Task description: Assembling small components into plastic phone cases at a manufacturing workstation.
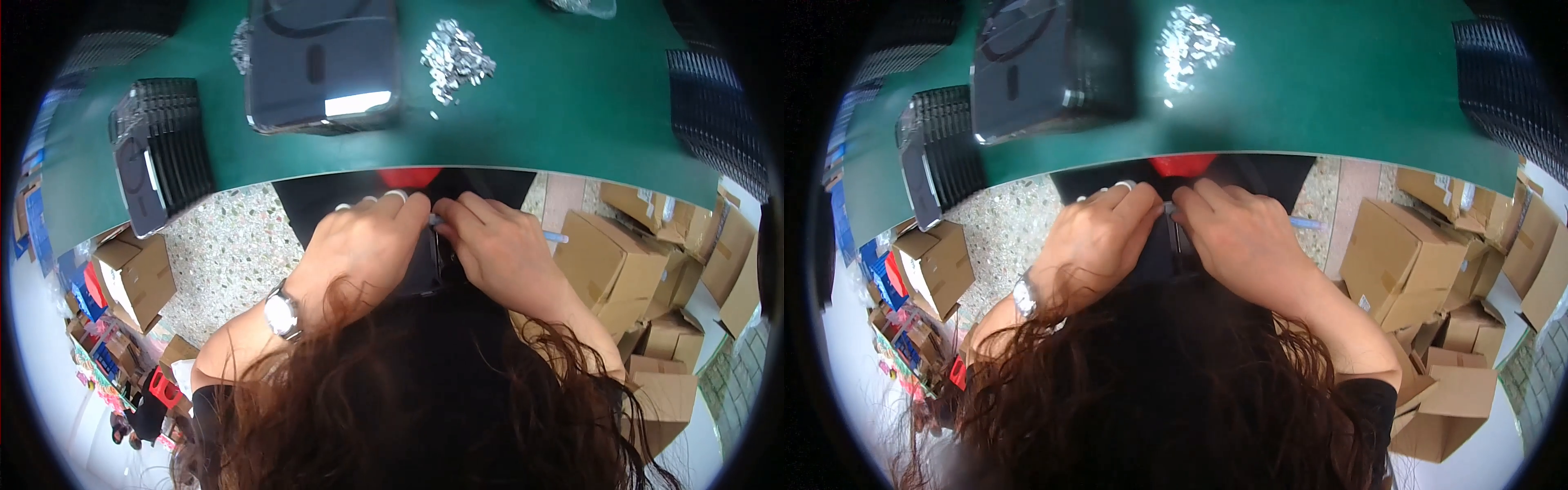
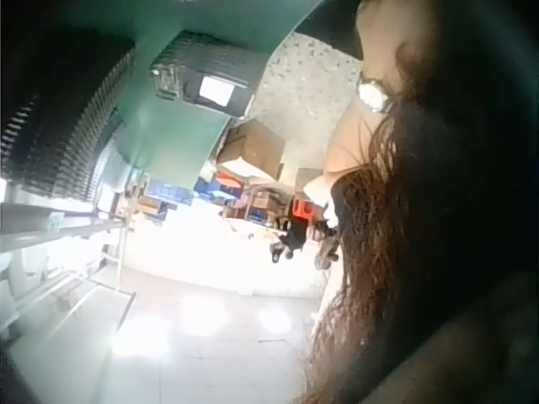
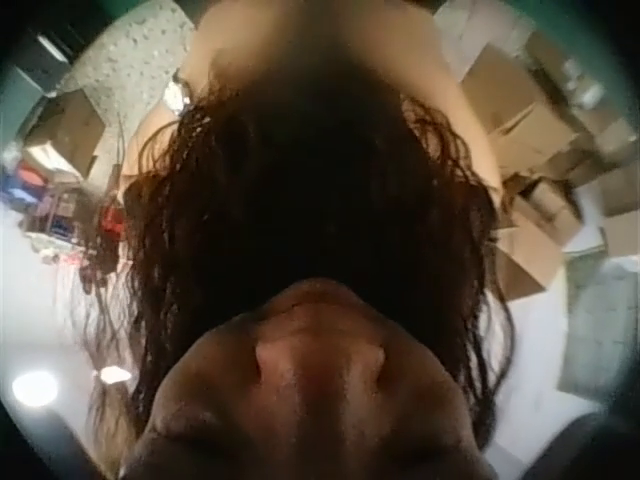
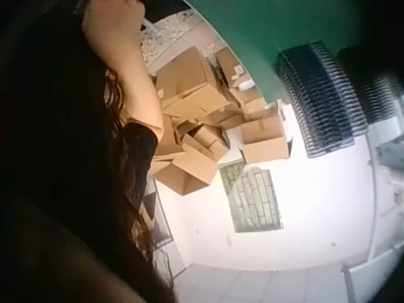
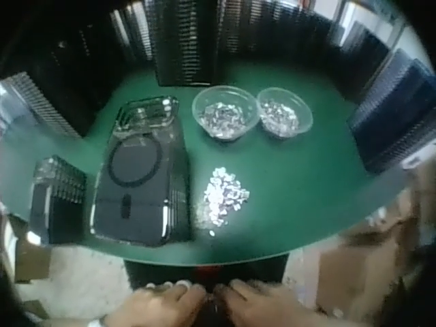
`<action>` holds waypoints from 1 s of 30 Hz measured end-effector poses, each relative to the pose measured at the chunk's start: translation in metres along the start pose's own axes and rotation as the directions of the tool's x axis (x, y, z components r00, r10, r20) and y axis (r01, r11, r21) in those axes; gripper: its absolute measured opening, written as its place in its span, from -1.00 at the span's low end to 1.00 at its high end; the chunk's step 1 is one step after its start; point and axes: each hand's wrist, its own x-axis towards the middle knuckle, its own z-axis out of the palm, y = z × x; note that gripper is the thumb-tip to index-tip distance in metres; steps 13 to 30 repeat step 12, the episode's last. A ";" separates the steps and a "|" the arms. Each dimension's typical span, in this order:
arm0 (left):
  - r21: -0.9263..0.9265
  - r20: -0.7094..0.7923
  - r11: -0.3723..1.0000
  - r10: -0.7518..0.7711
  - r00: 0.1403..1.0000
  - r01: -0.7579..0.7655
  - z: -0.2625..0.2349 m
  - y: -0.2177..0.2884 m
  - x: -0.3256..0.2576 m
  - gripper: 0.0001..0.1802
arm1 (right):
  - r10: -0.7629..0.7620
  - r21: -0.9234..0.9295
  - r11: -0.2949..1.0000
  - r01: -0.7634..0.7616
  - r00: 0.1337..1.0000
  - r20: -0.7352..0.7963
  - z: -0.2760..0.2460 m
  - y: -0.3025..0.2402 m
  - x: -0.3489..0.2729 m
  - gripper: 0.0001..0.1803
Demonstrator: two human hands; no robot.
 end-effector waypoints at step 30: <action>-0.686 0.497 0.530 -0.158 0.853 0.498 -0.068 -0.028 -0.050 -0.42 | -0.550 -0.165 0.828 0.536 0.720 -0.423 -0.002 -0.009 0.041 -0.64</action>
